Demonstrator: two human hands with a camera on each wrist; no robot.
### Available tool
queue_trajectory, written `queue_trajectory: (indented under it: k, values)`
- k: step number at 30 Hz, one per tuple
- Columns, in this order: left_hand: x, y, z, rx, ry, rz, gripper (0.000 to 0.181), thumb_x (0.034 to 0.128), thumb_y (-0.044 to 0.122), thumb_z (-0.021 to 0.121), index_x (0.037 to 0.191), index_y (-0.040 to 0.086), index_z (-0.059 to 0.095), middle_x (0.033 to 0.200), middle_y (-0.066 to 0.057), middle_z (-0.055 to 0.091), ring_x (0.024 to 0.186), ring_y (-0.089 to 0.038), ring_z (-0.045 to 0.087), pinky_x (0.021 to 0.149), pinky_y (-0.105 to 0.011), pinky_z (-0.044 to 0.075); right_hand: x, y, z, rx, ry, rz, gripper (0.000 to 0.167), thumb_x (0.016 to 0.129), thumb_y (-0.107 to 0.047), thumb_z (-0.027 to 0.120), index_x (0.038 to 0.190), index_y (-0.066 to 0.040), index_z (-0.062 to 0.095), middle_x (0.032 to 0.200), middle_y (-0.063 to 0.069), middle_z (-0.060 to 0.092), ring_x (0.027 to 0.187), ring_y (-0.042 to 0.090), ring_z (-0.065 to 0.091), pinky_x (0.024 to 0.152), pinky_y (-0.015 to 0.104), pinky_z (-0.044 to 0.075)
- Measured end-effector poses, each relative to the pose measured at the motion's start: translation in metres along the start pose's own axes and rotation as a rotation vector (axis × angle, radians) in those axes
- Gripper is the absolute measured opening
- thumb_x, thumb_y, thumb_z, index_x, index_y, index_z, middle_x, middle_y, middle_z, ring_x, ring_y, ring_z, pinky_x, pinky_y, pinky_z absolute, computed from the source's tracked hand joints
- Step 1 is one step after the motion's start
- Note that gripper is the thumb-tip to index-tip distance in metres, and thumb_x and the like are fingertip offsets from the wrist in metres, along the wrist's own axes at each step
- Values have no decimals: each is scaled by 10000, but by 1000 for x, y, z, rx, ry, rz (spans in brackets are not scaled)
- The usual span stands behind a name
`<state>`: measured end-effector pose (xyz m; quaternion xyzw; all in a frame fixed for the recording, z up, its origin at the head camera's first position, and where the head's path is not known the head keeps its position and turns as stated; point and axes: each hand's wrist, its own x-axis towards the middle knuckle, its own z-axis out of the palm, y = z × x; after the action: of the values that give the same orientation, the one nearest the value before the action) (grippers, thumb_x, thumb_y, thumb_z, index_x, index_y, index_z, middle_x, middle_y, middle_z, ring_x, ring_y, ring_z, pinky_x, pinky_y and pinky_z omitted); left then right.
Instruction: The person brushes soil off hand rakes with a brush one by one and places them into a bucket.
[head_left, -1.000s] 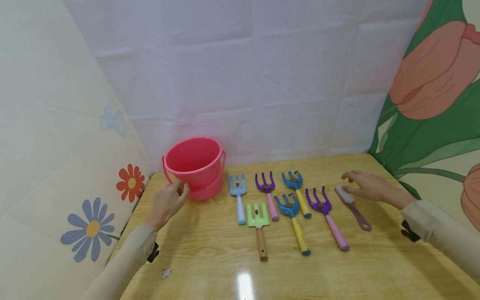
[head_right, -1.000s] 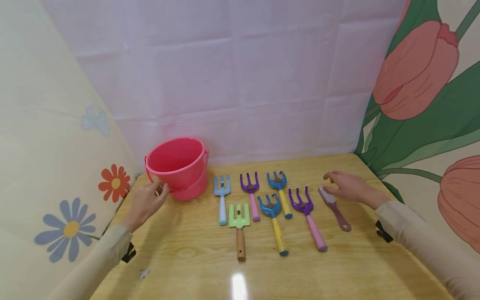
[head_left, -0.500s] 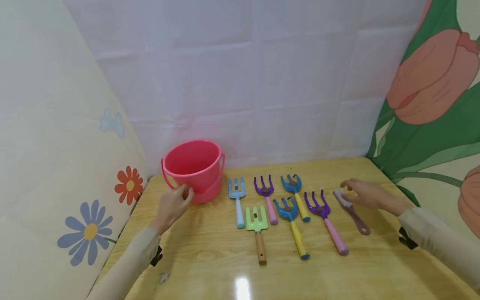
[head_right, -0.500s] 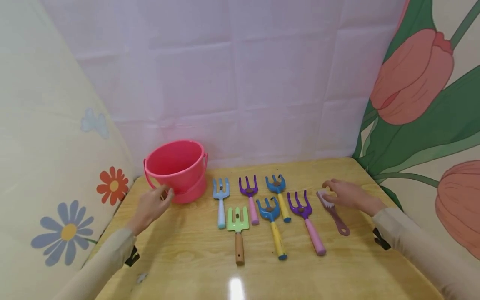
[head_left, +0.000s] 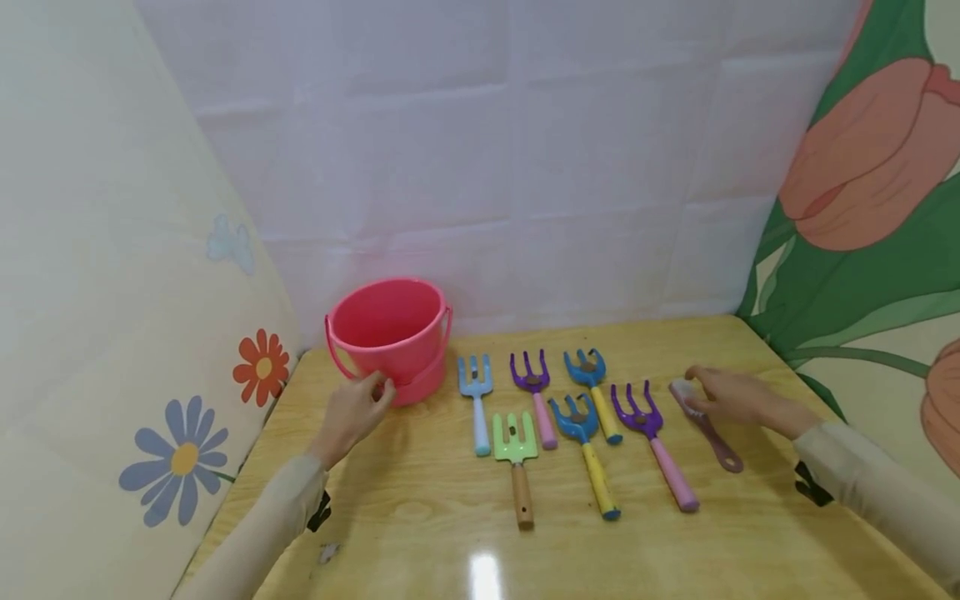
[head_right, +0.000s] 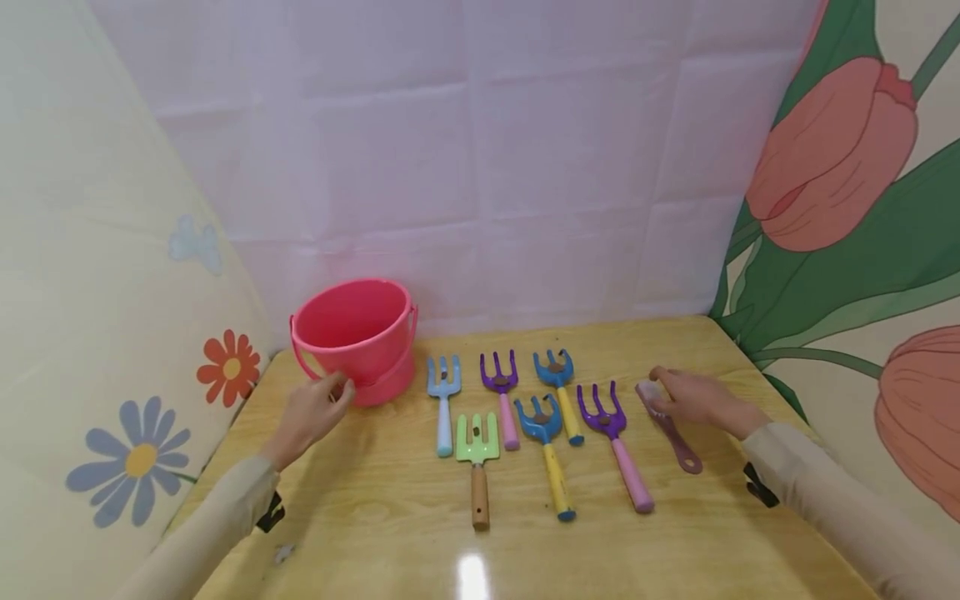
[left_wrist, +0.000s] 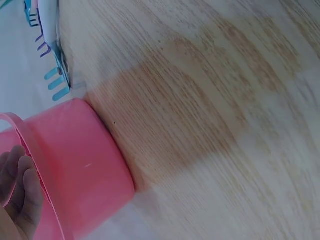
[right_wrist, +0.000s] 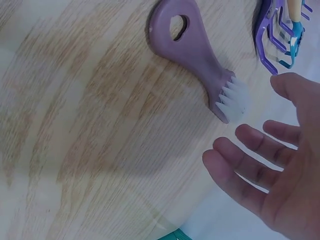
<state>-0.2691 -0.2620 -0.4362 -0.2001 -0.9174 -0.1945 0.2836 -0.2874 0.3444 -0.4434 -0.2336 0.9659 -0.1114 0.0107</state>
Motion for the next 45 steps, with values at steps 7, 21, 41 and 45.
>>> queue_trajectory:
  k: [7, 21, 41, 45]
  values:
    - [0, 2, 1, -3, -27, 5, 206, 921, 141, 624, 724, 151, 561, 573, 84, 452, 489, -95, 407, 464, -273, 352, -4, 0, 3, 59, -13, 6, 349, 953, -268, 658, 1098, 20, 526, 767, -20, 500, 589, 101, 443, 499, 294, 374]
    - [-2, 9, 14, -11, 9, 70, 249, 877, 112, 619, 644, 152, 539, 559, 83, 451, 495, -95, 402, 485, -274, 350, -7, -4, 7, -15, 10, 104, 413, 915, -321, 674, 1038, 41, 517, 833, 91, 574, 641, 190, 521, 511, 362, 428]
    - [0, 36, 35, -99, -114, -82, 237, 903, 129, 629, 674, 169, 584, 587, 89, 492, 526, -88, 452, 496, -287, 388, -11, -3, 14, 26, -94, 175, 434, 912, -346, 671, 944, 55, 509, 737, 50, 469, 601, 188, 454, 508, 315, 365]
    - [0, 40, 38, -136, -146, -143, 227, 913, 138, 625, 689, 172, 607, 587, 96, 502, 526, -84, 460, 505, -285, 394, -12, -3, 14, 55, -124, 186, 366, 902, -301, 675, 921, 20, 500, 723, 37, 458, 593, 170, 428, 514, 297, 338]
